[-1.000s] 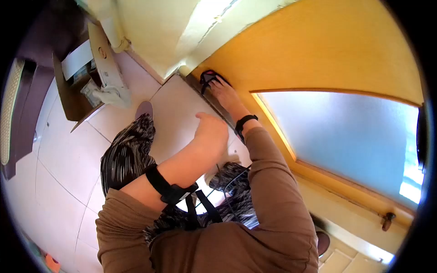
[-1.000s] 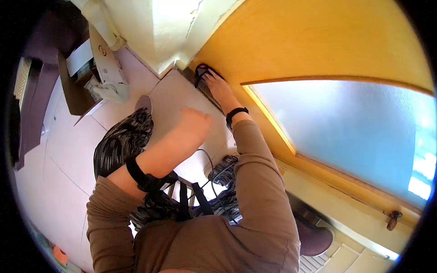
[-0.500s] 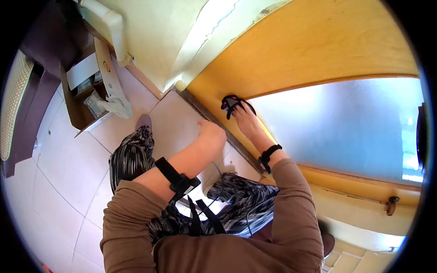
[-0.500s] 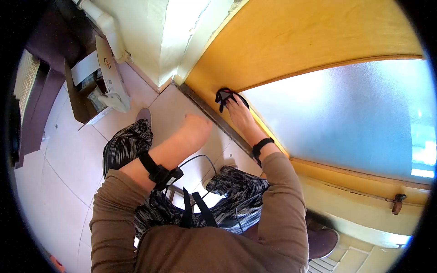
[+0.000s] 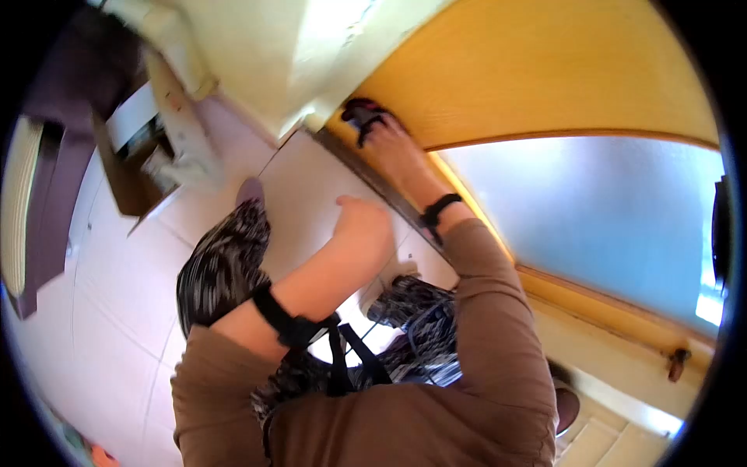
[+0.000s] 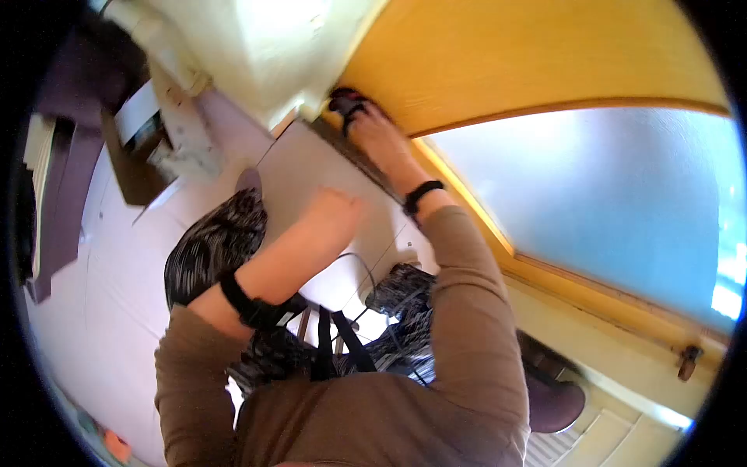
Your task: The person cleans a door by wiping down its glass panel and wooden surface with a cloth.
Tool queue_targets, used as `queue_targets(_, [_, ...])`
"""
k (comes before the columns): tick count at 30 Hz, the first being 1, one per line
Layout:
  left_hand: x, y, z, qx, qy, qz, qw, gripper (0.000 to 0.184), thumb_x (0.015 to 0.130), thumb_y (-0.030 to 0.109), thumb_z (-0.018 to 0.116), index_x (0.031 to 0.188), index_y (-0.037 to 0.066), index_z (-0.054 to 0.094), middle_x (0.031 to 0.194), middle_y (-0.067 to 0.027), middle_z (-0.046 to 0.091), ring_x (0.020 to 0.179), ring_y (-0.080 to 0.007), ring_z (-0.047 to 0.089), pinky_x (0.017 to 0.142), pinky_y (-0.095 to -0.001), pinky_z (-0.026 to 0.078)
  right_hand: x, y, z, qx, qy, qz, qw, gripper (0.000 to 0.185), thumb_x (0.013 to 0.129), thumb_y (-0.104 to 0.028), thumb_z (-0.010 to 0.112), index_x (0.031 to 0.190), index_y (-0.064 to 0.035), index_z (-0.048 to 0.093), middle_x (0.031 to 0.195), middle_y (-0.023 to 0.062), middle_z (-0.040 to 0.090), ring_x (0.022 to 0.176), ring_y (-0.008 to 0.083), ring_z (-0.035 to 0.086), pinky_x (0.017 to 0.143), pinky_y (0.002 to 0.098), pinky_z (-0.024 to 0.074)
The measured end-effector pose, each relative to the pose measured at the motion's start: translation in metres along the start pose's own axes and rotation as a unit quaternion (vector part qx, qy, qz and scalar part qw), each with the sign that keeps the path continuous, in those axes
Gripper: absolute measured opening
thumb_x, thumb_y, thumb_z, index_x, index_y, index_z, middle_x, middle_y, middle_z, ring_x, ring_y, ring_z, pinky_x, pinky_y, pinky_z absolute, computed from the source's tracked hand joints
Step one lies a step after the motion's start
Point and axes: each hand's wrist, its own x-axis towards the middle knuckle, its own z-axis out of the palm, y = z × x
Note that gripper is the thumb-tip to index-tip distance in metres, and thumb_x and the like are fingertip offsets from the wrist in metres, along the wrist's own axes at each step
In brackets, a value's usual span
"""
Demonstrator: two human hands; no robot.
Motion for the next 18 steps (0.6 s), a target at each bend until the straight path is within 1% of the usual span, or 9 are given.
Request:
queue_targets(1, [0.003, -0.004, 0.005, -0.028, 0.029, -0.011, 0.999, 0.016, 0.074, 0.011, 0.057, 0.088, 0.003, 0.056, 0.079, -0.0137, 0.061, 0.076, -0.0286, 0.06, 0.068, -0.0435, 0.046, 0.007, 0.0, 0.023, 0.161, 0.115, -0.013, 0.98, 0.031, 0.08, -0.01, 0.043, 0.106, -0.005, 0.059, 0.122, 0.0106, 0.052, 0.124, 0.0223, 0.038, 0.111, 0.0346, 0.0183])
queue_targets(3, [0.005, -0.006, 0.005, -0.037, 0.044, -0.02, 0.998, 0.016, 0.074, 0.011, 0.057, 0.088, 0.003, 0.055, 0.078, -0.0144, 0.06, 0.075, -0.0299, 0.059, 0.067, -0.0423, 0.046, 0.019, -0.005, 0.052, 0.153, 0.152, -0.039, 0.976, 0.036, 0.082, -0.012, 0.042, 0.113, -0.0037, 0.057, 0.124, 0.0085, 0.052, 0.125, 0.0203, 0.037, 0.112, 0.0346, 0.0159])
queue_targets(6, [0.006, -0.011, 0.003, -0.049, 0.055, -0.035, 0.997, 0.015, 0.075, 0.011, 0.057, 0.086, 0.002, 0.055, 0.076, -0.015, 0.06, 0.073, -0.032, 0.058, 0.065, -0.041, 0.046, -0.007, -0.011, 0.055, 0.027, 0.179, -0.034, 0.983, 0.035, 0.08, -0.012, 0.044, 0.11, -0.0032, 0.058, 0.119, 0.0036, 0.055, 0.121, 0.019, 0.041, 0.112, 0.0393, 0.0157])
queue_targets(11, [0.006, -0.02, 0.004, -0.095, 0.068, 0.047, 0.992, 0.016, 0.075, 0.015, 0.059, 0.084, 0.002, 0.055, 0.075, -0.0152, 0.06, 0.073, -0.0345, 0.059, 0.066, -0.0434, 0.047, -0.098, -0.02, 0.09, -0.024, 0.058, -0.012, 0.998, 0.033, 0.08, -0.014, 0.046, 0.109, -0.0062, 0.06, 0.122, 0.0026, 0.054, 0.119, 0.0162, 0.043, 0.112, 0.0362, 0.0156])
queue_targets(13, [0.007, -0.021, -0.007, -0.065, 0.022, 0.002, 0.998, 0.019, 0.076, 0.018, 0.059, 0.085, 0.003, 0.054, 0.076, -0.0161, 0.061, 0.075, -0.0356, 0.059, 0.068, -0.0456, 0.046, -0.137, -0.024, 0.095, -0.053, 0.045, 0.005, 0.998, 0.033, 0.079, -0.015, 0.047, 0.108, -0.0071, 0.061, 0.115, 0.0034, 0.058, 0.118, 0.0162, 0.043, 0.109, 0.0341, 0.019])
queue_targets(15, [0.01, -0.027, -0.008, -0.04, 0.002, 0.014, 0.999, 0.022, 0.076, 0.02, 0.058, 0.09, 0.003, 0.054, 0.077, -0.0171, 0.062, 0.075, -0.0357, 0.06, 0.068, -0.0461, 0.046, -0.169, -0.034, 0.084, 0.032, -0.126, 0.063, 0.99, 0.033, 0.078, -0.017, 0.051, 0.109, -0.0078, 0.061, 0.103, 0.0033, 0.063, 0.117, 0.0159, 0.044, 0.106, 0.0341, 0.0216])
queue_targets(16, [0.013, -0.023, -0.01, -0.023, -0.018, 0.0, 1.0, 0.025, 0.077, 0.021, 0.058, 0.095, 0.003, 0.055, 0.078, -0.0182, 0.062, 0.075, -0.0358, 0.06, 0.068, -0.0466, 0.046, -0.18, -0.04, 0.07, 0.09, -0.175, 0.131, 0.972, 0.036, 0.077, -0.015, 0.054, 0.111, -0.0063, 0.06, 0.095, 0.0047, 0.065, 0.106, 0.0197, 0.052, 0.096, 0.0383, 0.0339])
queue_targets(17, [0.015, -0.017, -0.015, -0.011, -0.019, 0.013, 1.0, 0.025, 0.077, 0.021, 0.058, 0.095, 0.003, 0.055, 0.078, -0.0182, 0.062, 0.075, -0.0358, 0.06, 0.068, -0.0466, 0.046, -0.191, -0.039, 0.056, 0.095, -0.173, 0.147, 0.969, 0.036, 0.077, -0.015, 0.054, 0.111, -0.0063, 0.06, 0.095, 0.0047, 0.065, 0.106, 0.0197, 0.052, 0.096, 0.0383, 0.0339])
queue_targets(18, [0.014, -0.015, -0.021, -0.008, -0.021, 0.016, 1.0, 0.03, 0.078, 0.023, 0.057, 0.101, 0.004, 0.054, 0.081, -0.0185, 0.062, 0.077, -0.0359, 0.06, 0.069, -0.0464, 0.046, -0.198, -0.039, 0.042, 0.292, -0.191, 0.31, 0.884, 0.035, 0.076, -0.012, 0.053, 0.11, -0.0048, 0.06, 0.094, 0.0062, 0.065, 0.101, 0.0211, 0.055, 0.09, 0.0387, 0.0392])
